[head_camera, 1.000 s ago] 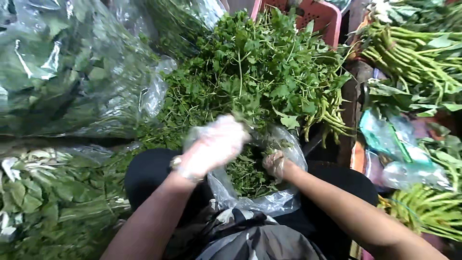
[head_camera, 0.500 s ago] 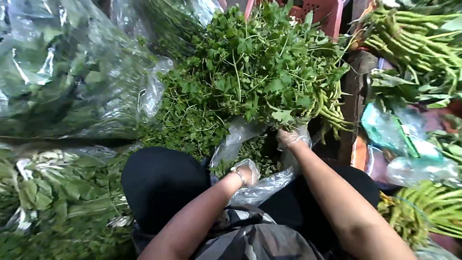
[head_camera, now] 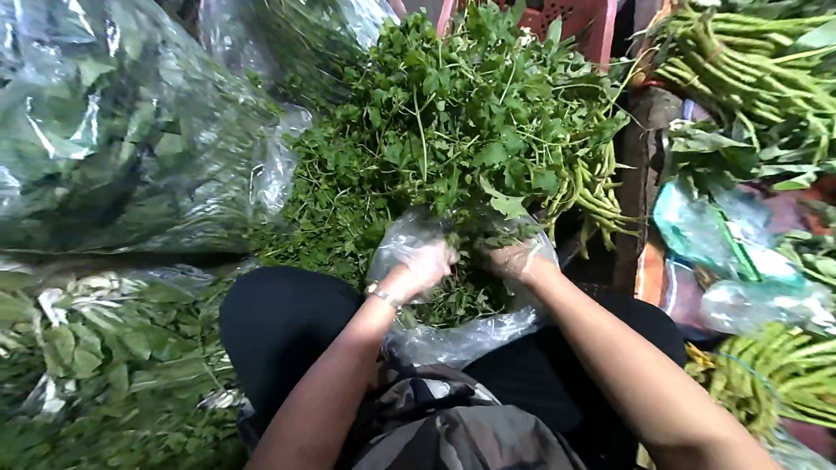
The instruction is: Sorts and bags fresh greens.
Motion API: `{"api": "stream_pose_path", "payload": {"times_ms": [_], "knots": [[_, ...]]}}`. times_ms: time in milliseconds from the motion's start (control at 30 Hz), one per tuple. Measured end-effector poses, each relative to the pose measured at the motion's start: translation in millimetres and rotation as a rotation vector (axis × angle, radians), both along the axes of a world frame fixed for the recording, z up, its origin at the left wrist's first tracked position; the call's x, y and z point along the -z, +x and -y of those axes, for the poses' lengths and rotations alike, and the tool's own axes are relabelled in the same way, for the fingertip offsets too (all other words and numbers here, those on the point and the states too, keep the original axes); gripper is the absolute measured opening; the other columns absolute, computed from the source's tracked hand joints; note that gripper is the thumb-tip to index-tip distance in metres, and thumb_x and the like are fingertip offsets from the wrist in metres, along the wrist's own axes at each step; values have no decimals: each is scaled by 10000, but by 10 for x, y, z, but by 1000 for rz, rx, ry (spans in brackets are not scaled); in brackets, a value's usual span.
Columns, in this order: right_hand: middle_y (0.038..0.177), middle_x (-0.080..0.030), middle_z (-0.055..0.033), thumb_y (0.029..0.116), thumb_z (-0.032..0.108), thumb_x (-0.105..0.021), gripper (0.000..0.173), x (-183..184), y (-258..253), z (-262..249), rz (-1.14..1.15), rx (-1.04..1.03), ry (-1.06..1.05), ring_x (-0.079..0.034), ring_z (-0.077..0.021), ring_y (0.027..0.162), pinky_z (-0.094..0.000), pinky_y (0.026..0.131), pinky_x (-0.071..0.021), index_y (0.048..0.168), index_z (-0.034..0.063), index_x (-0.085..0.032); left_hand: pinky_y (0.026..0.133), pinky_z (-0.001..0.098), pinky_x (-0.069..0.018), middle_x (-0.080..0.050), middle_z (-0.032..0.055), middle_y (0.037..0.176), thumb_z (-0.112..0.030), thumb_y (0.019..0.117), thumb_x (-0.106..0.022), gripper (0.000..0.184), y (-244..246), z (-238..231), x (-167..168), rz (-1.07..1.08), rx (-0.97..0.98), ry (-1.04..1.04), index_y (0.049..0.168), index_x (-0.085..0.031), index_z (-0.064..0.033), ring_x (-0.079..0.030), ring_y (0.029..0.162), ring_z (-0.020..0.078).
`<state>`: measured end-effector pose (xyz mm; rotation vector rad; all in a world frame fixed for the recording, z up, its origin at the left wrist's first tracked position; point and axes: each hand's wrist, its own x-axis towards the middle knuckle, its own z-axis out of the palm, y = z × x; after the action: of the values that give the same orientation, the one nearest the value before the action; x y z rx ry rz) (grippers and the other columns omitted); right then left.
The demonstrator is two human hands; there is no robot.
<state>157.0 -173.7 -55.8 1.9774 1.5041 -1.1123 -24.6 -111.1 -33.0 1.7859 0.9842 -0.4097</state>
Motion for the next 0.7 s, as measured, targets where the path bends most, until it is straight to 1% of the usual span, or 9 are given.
{"api": "stream_pose_path", "payload": {"times_ms": [133,233,400,500,533,600,633,667,700], "knots": [[1207,-683,-233,1030,236,-586,294,-240,53,98,-153,-88,137,-627,-452,1161,-685,969,-449,1275,110,-688,888,536,-503,-660,201,1014,-208,1112,-406,316,-219,-108,-264,192,-192,281,1233,-618,-7,-642,949,339],[1186,-699,-206,1028,230,-586,285,-356,4,161,-210,-110,143,-643,-425,1137,-667,966,-454,1265,124,-703,907,521,-529,-685,204,1059,-252,1096,-461,338,-148,-20,-295,204,-93,287,1197,-651,8,-674,976,324],[1163,-711,-192,1020,176,-583,251,-268,-9,232,-302,-113,368,-659,-395,1125,-630,972,-469,1202,79,-726,1133,528,-376,-576,264,1381,-291,1088,-487,455,42,184,56,10,116,66,1386,-545,49,-542,1317,371],[1095,-736,-124,992,65,-632,176,-423,99,320,-561,185,599,-700,-229,1012,-458,948,-542,1122,5,-734,1085,491,-424,-600,262,1331,-268,1082,-513,434,-40,117,178,53,-52,-11,1381,-553,44,-588,1231,342],[993,-737,-85,985,31,-622,137,-536,124,340,-654,303,562,-695,-150,891,-373,859,-568,1072,-12,-719,1032,464,-459,-612,249,1296,-278,1086,-506,433,-66,83,169,48,-95,-36,1389,-547,28,-611,1159,316],[800,-685,-54,1018,35,-556,147,-683,108,356,-662,396,239,-634,-81,648,-253,647,-556,1033,-39,-682,929,408,-502,-640,201,1202,-299,1091,-493,407,-96,56,167,48,-126,-40,1366,-569,-8,-631,1013,244],[808,-673,-78,1048,130,-550,208,-635,71,350,-525,341,81,-617,-120,638,-286,628,-538,1075,-22,-689,944,415,-502,-644,197,1218,-306,1090,-493,405,-90,62,169,50,-128,-34,1362,-582,-20,-638,1033,244],[936,-677,-148,1069,244,-543,299,-527,21,335,-357,265,-18,-646,-218,774,-396,741,-545,1147,-11,-679,998,442,-482,-634,210,1272,-303,1089,-495,409,-71,76,176,53,-125,-35,1369,-586,-19,-634,1107,268],[1138,-665,-243,1080,321,-519,407,-409,-30,327,-256,239,-49,-654,-351,1032,-535,935,-499,1230,-34,-650,1039,456,-464,-620,219,1317,-295,1087,-499,414,-45,95,190,56,-117,-37,1378,-585,-14,-622,1166,284]]}}
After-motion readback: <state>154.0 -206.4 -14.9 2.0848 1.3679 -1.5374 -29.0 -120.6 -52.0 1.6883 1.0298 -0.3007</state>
